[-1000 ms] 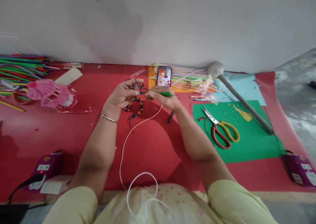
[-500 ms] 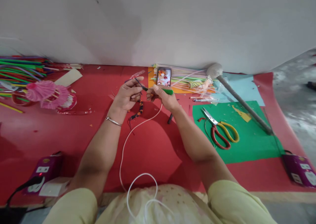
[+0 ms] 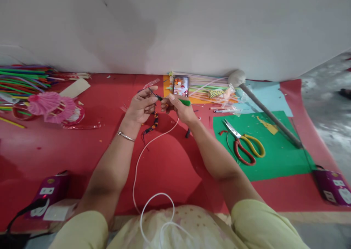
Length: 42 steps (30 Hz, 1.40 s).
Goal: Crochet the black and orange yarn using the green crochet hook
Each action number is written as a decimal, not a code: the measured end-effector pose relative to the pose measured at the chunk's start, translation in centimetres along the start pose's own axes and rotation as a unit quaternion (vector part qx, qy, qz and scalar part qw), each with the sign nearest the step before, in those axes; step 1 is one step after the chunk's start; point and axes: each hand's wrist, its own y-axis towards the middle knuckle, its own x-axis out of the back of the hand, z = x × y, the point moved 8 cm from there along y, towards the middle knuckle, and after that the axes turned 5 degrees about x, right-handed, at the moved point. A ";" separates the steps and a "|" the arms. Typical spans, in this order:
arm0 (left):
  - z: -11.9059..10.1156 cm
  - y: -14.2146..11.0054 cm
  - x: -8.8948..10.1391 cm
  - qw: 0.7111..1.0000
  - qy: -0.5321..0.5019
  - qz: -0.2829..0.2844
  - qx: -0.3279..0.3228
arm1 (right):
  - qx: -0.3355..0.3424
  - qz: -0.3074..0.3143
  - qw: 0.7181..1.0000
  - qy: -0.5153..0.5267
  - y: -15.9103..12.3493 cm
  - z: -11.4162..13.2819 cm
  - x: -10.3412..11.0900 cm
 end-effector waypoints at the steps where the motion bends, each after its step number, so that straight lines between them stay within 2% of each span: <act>1: 0.0 0.0 0.0 1.000 0.000 0.000 0.002 | 0.000 -0.001 1.000 0.002 0.0 0.1 -0.1; 8: 0.2 0.1 0.1 1.000 0.002 -0.009 0.009 | 0.023 -0.025 0.999 0.002 -0.4 0.8 -0.8; 14: 0.6 0.2 0.7 0.999 0.015 -0.032 0.019 | 0.041 -0.062 0.997 -0.036 -0.6 0.1 -1.2; 20: 1.0 0.3 1.1 0.999 0.012 -0.033 0.027 | 0.058 -0.051 0.995 -0.063 -0.6 -0.2 -1.3; 25: 1.1 0.4 1.1 0.999 0.017 -0.024 0.024 | 0.062 -0.055 0.995 -0.050 -0.5 0.0 -0.8; 31: 0.9 0.5 1.1 0.999 0.029 -0.028 0.004 | 0.027 -0.104 0.994 -0.010 -0.2 -0.2 -0.3; 35: 0.8 0.5 1.1 0.999 0.013 -0.038 0.001 | 0.027 -0.088 0.996 -0.020 0.0 -0.3 -0.3; 42: 0.9 0.6 1.4 0.999 0.009 -0.053 -0.009 | 0.098 -0.075 0.987 -0.106 0.4 0.8 0.4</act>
